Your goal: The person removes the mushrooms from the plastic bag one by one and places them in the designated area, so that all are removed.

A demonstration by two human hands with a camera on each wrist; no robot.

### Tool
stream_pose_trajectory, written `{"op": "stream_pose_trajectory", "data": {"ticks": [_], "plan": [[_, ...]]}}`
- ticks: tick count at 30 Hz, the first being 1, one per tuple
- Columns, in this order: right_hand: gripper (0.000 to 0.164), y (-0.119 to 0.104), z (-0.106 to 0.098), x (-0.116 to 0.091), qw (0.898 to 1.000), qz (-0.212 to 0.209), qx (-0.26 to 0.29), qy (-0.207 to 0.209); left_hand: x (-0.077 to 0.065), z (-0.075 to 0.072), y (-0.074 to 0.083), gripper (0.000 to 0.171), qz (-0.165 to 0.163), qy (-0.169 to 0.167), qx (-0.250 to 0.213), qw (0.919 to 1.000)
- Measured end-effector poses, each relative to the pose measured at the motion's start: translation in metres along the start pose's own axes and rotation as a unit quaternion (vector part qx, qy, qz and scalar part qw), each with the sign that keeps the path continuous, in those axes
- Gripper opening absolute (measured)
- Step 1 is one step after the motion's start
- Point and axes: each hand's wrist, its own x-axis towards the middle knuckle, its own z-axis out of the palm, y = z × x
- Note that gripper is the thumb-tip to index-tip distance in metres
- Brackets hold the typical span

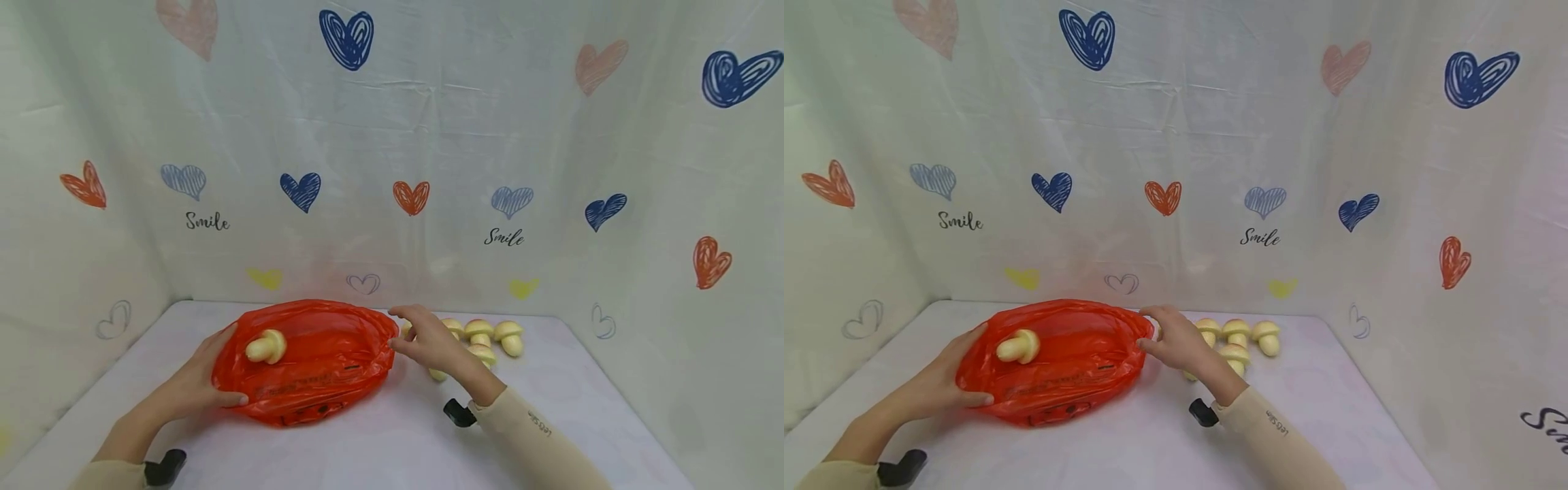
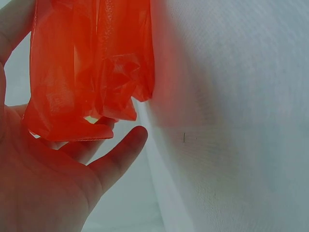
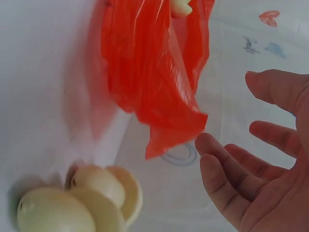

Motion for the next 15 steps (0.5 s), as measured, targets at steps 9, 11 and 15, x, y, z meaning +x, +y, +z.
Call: {"op": "stream_pose_trajectory", "data": {"ticks": [9,11,15], "plan": [[0.054,-0.021,0.024,0.025,0.998,-0.048,-0.026,-0.017,-0.001,0.003,-0.002,0.121,-0.001,-0.001,-0.003,1.0],[0.053,-0.027,0.029,0.03,0.997,-0.057,-0.039,-0.019,-0.001,0.003,-0.001,0.121,0.0,-0.002,-0.001,1.0],[0.05,-0.041,0.039,0.039,0.995,-0.072,-0.058,-0.03,0.0,0.002,-0.001,0.121,0.0,0.002,0.008,1.0]]}}
